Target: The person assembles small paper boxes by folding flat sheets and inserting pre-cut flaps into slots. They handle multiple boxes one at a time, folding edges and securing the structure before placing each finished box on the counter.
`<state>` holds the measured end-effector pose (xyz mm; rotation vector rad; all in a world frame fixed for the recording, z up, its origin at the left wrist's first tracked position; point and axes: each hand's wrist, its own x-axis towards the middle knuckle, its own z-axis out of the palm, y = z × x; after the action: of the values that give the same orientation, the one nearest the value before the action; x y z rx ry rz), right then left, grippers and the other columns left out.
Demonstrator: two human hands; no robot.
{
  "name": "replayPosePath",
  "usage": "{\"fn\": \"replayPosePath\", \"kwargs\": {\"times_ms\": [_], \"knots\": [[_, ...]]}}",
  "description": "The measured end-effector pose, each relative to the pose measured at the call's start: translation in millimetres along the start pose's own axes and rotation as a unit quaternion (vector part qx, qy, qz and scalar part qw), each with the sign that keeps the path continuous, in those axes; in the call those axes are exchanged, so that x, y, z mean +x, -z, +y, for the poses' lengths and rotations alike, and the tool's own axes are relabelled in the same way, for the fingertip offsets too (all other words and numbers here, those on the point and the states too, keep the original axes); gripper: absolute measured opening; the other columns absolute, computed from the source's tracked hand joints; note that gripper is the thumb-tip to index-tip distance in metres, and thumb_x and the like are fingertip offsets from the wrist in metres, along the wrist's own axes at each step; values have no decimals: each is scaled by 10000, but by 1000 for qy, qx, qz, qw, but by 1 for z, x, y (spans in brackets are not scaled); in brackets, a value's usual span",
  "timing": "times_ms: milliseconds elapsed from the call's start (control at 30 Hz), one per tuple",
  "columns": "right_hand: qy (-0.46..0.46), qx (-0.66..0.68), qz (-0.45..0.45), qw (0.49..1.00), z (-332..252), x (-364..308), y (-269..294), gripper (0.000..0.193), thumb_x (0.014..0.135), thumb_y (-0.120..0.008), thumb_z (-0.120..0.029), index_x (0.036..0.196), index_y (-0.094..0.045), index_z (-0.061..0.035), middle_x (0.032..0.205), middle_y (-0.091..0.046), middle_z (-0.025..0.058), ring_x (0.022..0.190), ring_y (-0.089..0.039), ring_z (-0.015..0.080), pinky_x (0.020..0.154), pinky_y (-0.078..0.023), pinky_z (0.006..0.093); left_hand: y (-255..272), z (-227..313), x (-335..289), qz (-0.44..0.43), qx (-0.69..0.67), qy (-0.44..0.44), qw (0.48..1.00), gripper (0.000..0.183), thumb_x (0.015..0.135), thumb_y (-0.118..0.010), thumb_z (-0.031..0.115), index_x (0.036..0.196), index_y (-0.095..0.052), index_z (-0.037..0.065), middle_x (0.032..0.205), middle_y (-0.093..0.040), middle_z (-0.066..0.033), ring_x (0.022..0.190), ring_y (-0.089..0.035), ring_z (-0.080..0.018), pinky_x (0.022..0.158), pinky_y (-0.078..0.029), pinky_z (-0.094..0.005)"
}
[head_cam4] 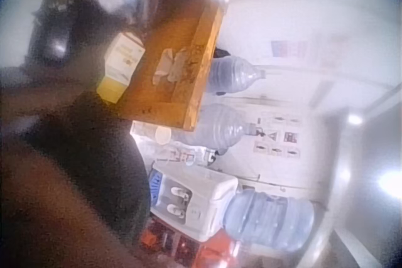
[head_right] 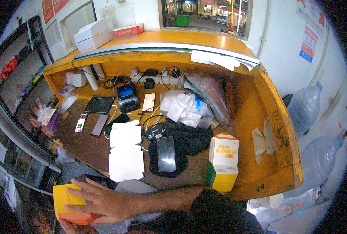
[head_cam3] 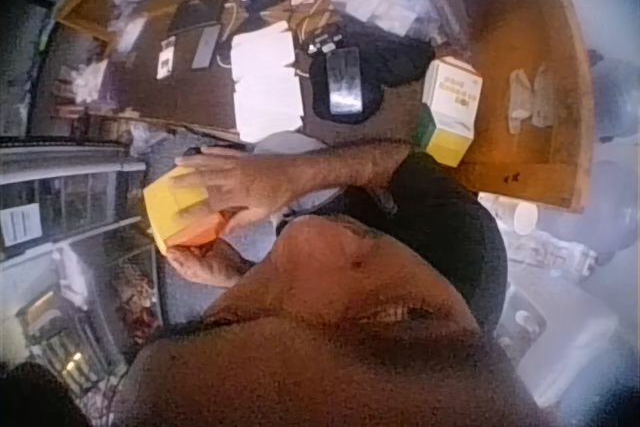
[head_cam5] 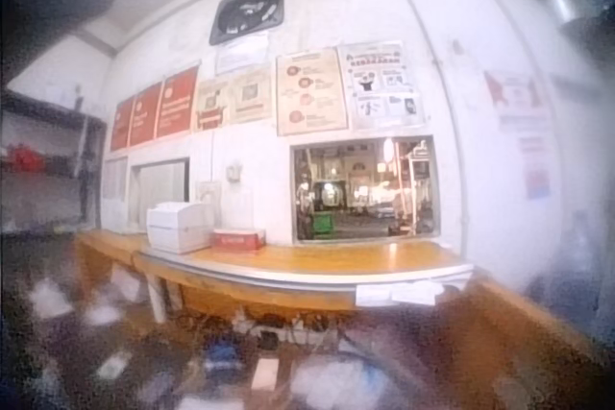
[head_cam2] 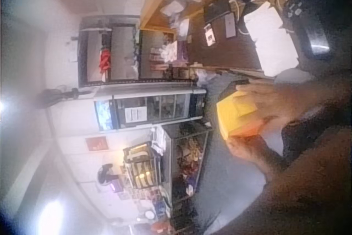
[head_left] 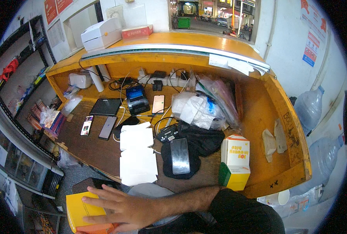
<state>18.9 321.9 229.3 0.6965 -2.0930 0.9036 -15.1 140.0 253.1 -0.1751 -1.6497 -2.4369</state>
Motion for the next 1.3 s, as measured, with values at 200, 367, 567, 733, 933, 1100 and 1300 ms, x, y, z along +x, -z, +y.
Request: {"fn": "replayPosePath", "kwargs": {"times_ms": [200, 367, 567, 733, 933, 1100, 1300], "knots": [[34, 59, 10, 998, 2, -2, -17, 748, 951, -725, -185, 1634, -429, -111, 1655, -346, 282, 1513, -388, 511, 1227, -409, 548, 29, -21, 6, -66, 50, -3, 997, 555, 1062, -699, 377, 1395, -584, -52, 1280, -683, -199, 1111, -682, -297, 922, -569, -409], [-12, 64, 4, 998, 2, -6, -32, 614, 1033, -583, -123, 1622, -425, -48, 1584, -480, 260, 1374, -544, 451, 1153, -498, 487, 12, -18, -11, -126, 181, -102, 970, 562, 1013, -765, 167, 1475, -521, -41, 1379, -655, -220, 1176, -678, -302, 1017, -553, -416], [-27, 116, 87, 989, 0, -8, -28, 663, 980, -656, -88, 1592, -426, 21, 1517, -550, 243, 1333, -590, 402, 1098, -543, 452, 11, -35, -12, -148, 203, -176, 952, 602, 1015, -755, 117, 1523, -471, -38, 1332, -676, -218, 1143, -693, -293, 1001, -565, -404], [-47, 110, 89, 989, -2, -15, -31, 698, 889, -782, -80, 1505, -491, 73, 1474, -584, 251, 1304, -616, 416, 1093, -542, 471, 17, -33, -11, -78, 223, -176, 956, 542, 1029, -745, 161, 1474, -509, -41, 1265, -695, -233, 1091, -707, -280, 932, -582, -393], [-79, 186, 106, 974, -8, -8, -23, 529, 973, -745, -127, 1421, -570, 94, 1391, -645, 259, 1311, -626, 435, 1100, -528, 493, 12, -31, -9, -125, 171, -156, 965, 540, 1034, -732, 155, 1484, -514, -49, 1308, -680, -251, 1133, -699, -299, 955, -577, -417], [-160, 200, 116, 960, -3, -8, -12, 341, 1045, -673, -135, 1303, -669, 87, 1269, -724, 239, 1246, -675, 418, 1050, -553, 470, 20, -28, -6, -218, 355, -225, 881, 556, 978, -748, 26, 1477, -526, -74, 1351, -664, -249, 1188, -689, -318, 1013, -562, -436], [-87, 58, 66, 992, 0, -11, -10, 307, 1009, -707, -69, 1273, -672, 85, 1273, -704, 228, 1141, -714, 374, 992, -598, 442, 9, -29, -5, -140, 343, -212, 904, 312, 987, -748, -9, 1279, -664, -81, 1178, -737, -193, 1003, -749, -271, 902, -614, -365]]}}
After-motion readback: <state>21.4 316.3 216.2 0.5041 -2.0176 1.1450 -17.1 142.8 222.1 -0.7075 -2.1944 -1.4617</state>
